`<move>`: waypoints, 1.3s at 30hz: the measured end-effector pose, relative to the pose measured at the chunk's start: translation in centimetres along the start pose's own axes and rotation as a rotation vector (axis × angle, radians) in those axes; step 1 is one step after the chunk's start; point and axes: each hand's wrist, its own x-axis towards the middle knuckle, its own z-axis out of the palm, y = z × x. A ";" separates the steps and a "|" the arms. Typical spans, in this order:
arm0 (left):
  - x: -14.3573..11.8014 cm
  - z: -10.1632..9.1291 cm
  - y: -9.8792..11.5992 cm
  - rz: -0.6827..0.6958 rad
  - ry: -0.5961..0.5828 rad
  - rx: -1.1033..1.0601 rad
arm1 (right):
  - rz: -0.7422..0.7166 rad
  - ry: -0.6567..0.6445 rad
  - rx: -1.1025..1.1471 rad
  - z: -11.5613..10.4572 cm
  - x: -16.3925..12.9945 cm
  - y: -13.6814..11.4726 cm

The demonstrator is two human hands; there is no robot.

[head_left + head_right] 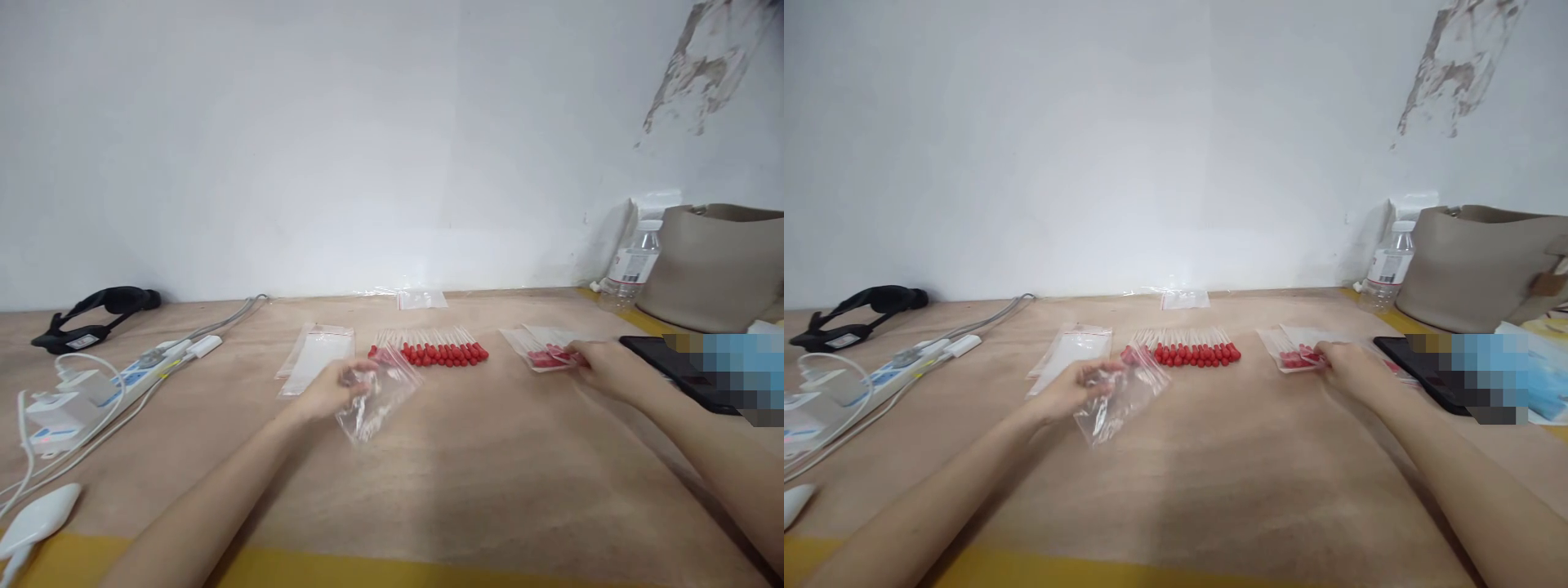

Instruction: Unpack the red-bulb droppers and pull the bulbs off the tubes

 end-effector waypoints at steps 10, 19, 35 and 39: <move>1.8 -5.8 -7.2 -0.226 0.492 0.593 | -0.051 -0.157 0.029 -2.0 -0.1 0.1; 1.5 -4.0 -6.0 -0.204 0.086 0.940 | 0.196 -0.397 0.665 -1.6 -0.3 1.4; 0.6 -0.9 -3.5 0.458 0.468 0.855 | -0.377 -0.124 0.157 -2.1 0.0 0.3; 0.0 2.2 -2.3 0.559 0.300 0.736 | -0.228 0.009 0.117 -2.2 -0.3 -0.5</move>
